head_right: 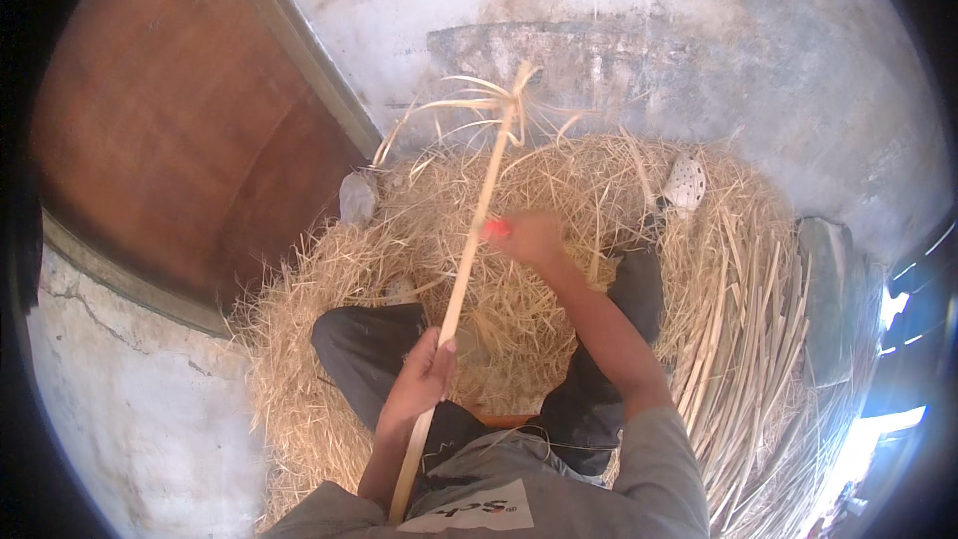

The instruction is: The person sits on a bed of straw and uses a red utility knife to shave the surface of a long bamboo pole. They hold the pole with their left hand and scrape the knife along its length with their right hand, removing thin strips of material.

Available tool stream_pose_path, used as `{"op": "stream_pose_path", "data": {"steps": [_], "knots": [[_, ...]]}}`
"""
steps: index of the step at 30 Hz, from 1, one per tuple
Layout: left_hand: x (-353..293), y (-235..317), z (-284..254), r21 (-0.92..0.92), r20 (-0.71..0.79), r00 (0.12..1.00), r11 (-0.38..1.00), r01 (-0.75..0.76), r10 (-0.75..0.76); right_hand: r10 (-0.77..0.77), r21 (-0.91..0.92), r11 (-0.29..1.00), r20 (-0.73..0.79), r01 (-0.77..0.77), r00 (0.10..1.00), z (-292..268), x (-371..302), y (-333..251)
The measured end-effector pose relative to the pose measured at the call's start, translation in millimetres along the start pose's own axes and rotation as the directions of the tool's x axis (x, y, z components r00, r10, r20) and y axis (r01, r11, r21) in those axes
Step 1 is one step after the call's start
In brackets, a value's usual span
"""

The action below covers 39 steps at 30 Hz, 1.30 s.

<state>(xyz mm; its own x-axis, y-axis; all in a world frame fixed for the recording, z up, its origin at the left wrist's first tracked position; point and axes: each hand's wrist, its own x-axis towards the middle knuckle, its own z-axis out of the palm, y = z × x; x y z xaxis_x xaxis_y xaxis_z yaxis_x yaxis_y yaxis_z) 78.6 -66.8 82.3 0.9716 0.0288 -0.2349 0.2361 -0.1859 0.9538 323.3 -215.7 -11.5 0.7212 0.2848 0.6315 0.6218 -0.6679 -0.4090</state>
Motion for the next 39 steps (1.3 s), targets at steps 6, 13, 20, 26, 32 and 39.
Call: {"op": "stream_pose_path", "data": {"steps": [6, 13, 20, 26, 32, 39], "knots": [[-12.6, 4.3, 5.4, -0.037, 0.044, 0.997, 0.998, 0.057, -0.055, 0.094, 0.001, 0.996, 0.057, -0.095, 0.994, -10.4, 20.4, 34.8], [-26.5, -5.5, 6.1, 0.04, 0.06, 0.995, 0.997, 0.071, -0.073, 0.224, -0.132, 0.968, 0.058, -0.215, 0.973, -15.6, 46.2, 74.9], [-36.5, -2.3, 17.5, -0.035, 0.175, 0.984, 0.998, 0.052, -0.045, 0.389, -0.178, 0.907, 0.002, -0.383, 0.921, -38.2, 69.4, 127.8], [-20.4, 5.6, 24.3, -0.078, 0.195, 0.97, 0.984, 0.162, -0.144, 0.759, -0.082, 0.645, 0.184, -0.76, 0.624, -70.5, 73.8, 108.0], [12.3, 9.2, 6.4, -0.064, 0.017, 0.995, 0.993, 0.099, -0.099, 0.417, -0.018, 0.89, 0.436, -0.455, 0.797, -56.4, 35.0, 36.6], [19.9, 16.3, -8.8, -0.095, -0.006, 0.998, 0.994, 0.06, -0.061, -0.121, 0.14, 0.987, 0.315, 0.08, 0.941, -39.5, -17.6, -40.5]]}}
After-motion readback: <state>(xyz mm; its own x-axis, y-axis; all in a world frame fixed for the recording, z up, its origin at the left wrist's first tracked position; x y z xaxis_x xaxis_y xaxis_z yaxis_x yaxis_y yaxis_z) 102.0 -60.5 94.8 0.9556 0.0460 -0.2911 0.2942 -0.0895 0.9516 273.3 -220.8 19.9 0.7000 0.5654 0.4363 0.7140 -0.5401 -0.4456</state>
